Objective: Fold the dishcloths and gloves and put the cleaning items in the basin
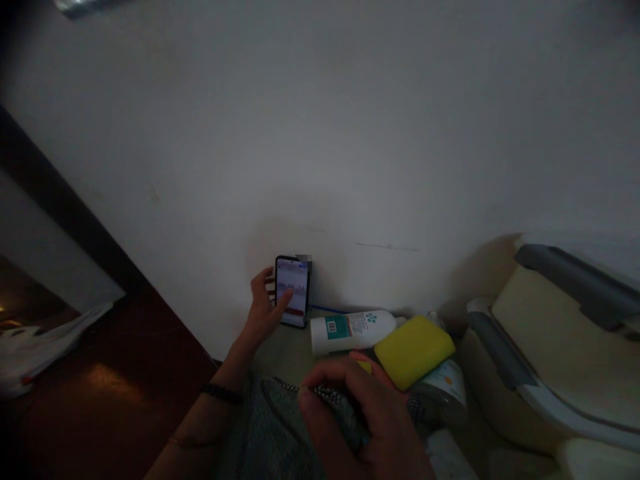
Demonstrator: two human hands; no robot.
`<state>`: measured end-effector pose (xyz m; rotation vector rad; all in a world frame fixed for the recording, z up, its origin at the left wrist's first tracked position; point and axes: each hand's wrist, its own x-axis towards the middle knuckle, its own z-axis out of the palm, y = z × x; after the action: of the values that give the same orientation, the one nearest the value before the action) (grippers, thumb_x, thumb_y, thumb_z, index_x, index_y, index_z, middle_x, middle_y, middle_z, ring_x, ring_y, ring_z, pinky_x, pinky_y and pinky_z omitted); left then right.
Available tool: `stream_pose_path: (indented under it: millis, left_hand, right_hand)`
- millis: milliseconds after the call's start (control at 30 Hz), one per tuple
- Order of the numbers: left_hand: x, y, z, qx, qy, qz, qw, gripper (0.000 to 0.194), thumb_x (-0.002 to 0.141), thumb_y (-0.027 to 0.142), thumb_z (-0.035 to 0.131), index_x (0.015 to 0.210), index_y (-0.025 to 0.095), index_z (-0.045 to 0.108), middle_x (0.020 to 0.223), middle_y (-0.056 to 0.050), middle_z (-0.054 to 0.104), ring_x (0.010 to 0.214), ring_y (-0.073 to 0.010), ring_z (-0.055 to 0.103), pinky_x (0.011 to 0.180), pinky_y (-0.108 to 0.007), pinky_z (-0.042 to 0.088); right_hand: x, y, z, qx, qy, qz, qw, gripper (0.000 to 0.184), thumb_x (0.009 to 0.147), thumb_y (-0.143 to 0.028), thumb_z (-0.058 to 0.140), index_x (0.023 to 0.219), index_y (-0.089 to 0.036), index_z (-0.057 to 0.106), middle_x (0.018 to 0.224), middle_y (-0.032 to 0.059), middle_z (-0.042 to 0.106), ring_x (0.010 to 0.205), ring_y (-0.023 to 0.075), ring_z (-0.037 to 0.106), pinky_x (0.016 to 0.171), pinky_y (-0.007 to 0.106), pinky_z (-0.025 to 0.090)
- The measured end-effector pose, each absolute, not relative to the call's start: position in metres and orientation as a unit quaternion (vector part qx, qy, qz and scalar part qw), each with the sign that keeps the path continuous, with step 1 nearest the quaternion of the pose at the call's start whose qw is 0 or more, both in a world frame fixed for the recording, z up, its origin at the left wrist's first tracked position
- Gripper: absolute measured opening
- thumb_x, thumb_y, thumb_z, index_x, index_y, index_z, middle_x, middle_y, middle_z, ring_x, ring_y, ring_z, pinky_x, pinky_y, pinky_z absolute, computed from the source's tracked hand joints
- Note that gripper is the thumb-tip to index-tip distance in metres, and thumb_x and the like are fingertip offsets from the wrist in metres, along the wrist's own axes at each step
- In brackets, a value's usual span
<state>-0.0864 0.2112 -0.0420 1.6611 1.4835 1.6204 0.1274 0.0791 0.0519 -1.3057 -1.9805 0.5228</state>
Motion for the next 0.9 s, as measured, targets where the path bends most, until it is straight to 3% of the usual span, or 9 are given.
stream_pose_path:
  millis: [100, 200, 267, 400, 500, 600, 767, 900]
  left_hand:
    - [-0.080, 0.208, -0.021, 0.651, 0.505, 0.553, 0.120, 0.074, 0.071, 0.031, 0.068, 0.134, 0.019, 0.029, 0.145, -0.012, 0.026, 0.136, -0.0259, 0.017, 0.112, -0.045, 0.014]
    - [-0.073, 0.206, -0.013, 0.729, 0.511, 0.452, -0.052, 0.079, 0.080, 0.033, 0.058, 0.142, 0.017, 0.011, 0.148, -0.012, 0.020, 0.138, -0.0288, 0.004, 0.111, -0.050, 0.013]
    - [-0.070, 0.205, -0.017, 0.736, 0.530, 0.409, -0.098, 0.081, 0.082, 0.034, 0.055, 0.143, 0.017, 0.004, 0.149, -0.012, 0.020, 0.138, -0.0311, 0.001, 0.110, -0.052, 0.017]
    - [-0.067, 0.204, -0.035, 0.718, 0.537, 0.423, -0.131, 0.075, 0.082, 0.031, 0.054, 0.141, 0.016, 0.010, 0.144, -0.015, 0.029, 0.135, -0.0346, 0.009, 0.107, -0.055, 0.019]
    - [-0.068, 0.204, -0.048, 0.691, 0.513, 0.488, -0.147, 0.059, 0.082, 0.026, 0.054, 0.133, 0.016, 0.027, 0.126, -0.015, 0.044, 0.124, -0.0317, 0.030, 0.102, -0.052, 0.028]
    - [-0.072, 0.206, -0.057, 0.657, 0.520, 0.527, -0.145, 0.050, 0.082, 0.025, 0.054, 0.126, 0.016, 0.032, 0.113, -0.014, 0.044, 0.110, -0.0282, 0.039, 0.095, -0.051, 0.035]
    - [-0.081, 0.213, -0.068, 0.616, 0.540, 0.566, -0.089, 0.066, 0.079, 0.033, 0.060, 0.131, 0.018, 0.022, 0.121, -0.017, 0.033, 0.113, -0.0297, 0.036, 0.087, -0.047, 0.041]
    - [-0.083, 0.215, -0.075, 0.628, 0.538, 0.562, 0.000, 0.084, 0.071, 0.040, 0.068, 0.135, 0.019, 0.017, 0.121, -0.016, 0.035, 0.109, -0.0275, 0.044, 0.082, -0.040, 0.047]
  right_hand:
    - [0.126, 0.079, 0.057, -0.493, -0.762, 0.205, 0.366, 0.017, 0.082, -0.039, 0.049, 0.082, -0.031, 0.064, 0.086, -0.0039, 0.072, 0.081, 0.0195, 0.067, 0.078, 0.034, 0.052]
    - [0.126, 0.078, 0.058, -0.483, -0.763, 0.202, 0.379, 0.015, 0.081, -0.038, 0.050, 0.081, -0.030, 0.063, 0.084, -0.0041, 0.072, 0.079, 0.0182, 0.067, 0.078, 0.033, 0.052]
    - [0.126, 0.077, 0.058, -0.480, -0.766, 0.199, 0.379, 0.014, 0.081, -0.037, 0.050, 0.081, -0.029, 0.063, 0.082, -0.0039, 0.072, 0.077, 0.0177, 0.067, 0.076, 0.032, 0.053]
    - [0.128, 0.077, 0.058, -0.475, -0.770, 0.193, 0.380, 0.015, 0.082, -0.036, 0.050, 0.080, -0.028, 0.063, 0.081, -0.0031, 0.072, 0.075, 0.0174, 0.068, 0.069, 0.029, 0.054]
    - [0.128, 0.077, 0.061, -0.476, -0.764, 0.191, 0.392, 0.013, 0.081, -0.035, 0.051, 0.080, -0.029, 0.063, 0.081, -0.0032, 0.071, 0.075, 0.0168, 0.067, 0.067, 0.027, 0.054]
    - [0.127, 0.077, 0.063, -0.473, -0.759, 0.198, 0.401, 0.013, 0.080, -0.036, 0.052, 0.079, -0.029, 0.063, 0.080, -0.0032, 0.071, 0.074, 0.0164, 0.067, 0.063, 0.024, 0.054]
    - [0.126, 0.078, 0.060, -0.483, -0.760, 0.188, 0.392, 0.016, 0.080, -0.037, 0.051, 0.077, -0.029, 0.064, 0.083, -0.0022, 0.072, 0.075, 0.0173, 0.068, 0.066, 0.026, 0.054]
    - [0.125, 0.077, 0.057, -0.492, -0.760, 0.185, 0.382, 0.017, 0.080, -0.038, 0.051, 0.076, -0.029, 0.064, 0.086, -0.0019, 0.072, 0.076, 0.0185, 0.068, 0.064, 0.027, 0.054]
